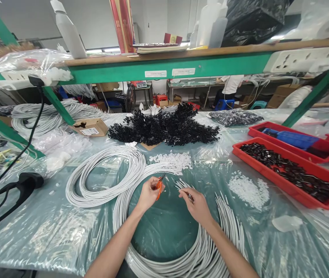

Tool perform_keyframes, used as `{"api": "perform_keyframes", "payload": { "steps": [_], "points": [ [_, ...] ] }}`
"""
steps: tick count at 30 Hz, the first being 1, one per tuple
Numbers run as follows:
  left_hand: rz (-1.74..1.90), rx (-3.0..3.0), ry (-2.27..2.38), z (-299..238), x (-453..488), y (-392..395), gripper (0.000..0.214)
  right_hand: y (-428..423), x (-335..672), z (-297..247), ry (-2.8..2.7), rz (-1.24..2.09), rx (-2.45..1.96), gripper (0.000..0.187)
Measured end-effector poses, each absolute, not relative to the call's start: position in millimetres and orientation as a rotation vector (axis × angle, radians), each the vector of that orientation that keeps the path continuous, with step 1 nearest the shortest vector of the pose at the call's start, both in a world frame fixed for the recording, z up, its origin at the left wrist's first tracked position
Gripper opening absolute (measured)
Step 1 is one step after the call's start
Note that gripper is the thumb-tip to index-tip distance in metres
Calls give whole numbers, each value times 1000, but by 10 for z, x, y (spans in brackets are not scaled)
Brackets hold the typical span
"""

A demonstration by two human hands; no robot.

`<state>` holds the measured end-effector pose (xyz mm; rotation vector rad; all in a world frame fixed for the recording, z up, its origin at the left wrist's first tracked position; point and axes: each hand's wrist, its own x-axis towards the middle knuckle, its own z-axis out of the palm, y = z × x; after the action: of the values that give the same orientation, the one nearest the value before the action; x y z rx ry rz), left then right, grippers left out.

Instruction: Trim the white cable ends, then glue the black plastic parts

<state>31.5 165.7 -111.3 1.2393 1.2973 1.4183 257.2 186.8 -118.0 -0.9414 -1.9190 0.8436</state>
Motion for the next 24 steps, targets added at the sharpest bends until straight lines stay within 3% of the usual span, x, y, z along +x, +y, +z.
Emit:
{"api": "perform_keyframes", "payload": {
  "steps": [8, 17, 24],
  "points": [
    [1321, 1378, 1525, -1353, 54, 1793, 23, 2130, 2771, -1309, -1927, 576, -1090, 41],
    [1281, 1462, 1633, -1353, 25, 1787, 21, 2210, 2869, -1302, -1892, 431, -1222, 44],
    [1300, 1463, 1627, -1293, 79, 1769, 24, 2417, 3522, -1265, -1799, 283, -1608, 27]
  ]
}}
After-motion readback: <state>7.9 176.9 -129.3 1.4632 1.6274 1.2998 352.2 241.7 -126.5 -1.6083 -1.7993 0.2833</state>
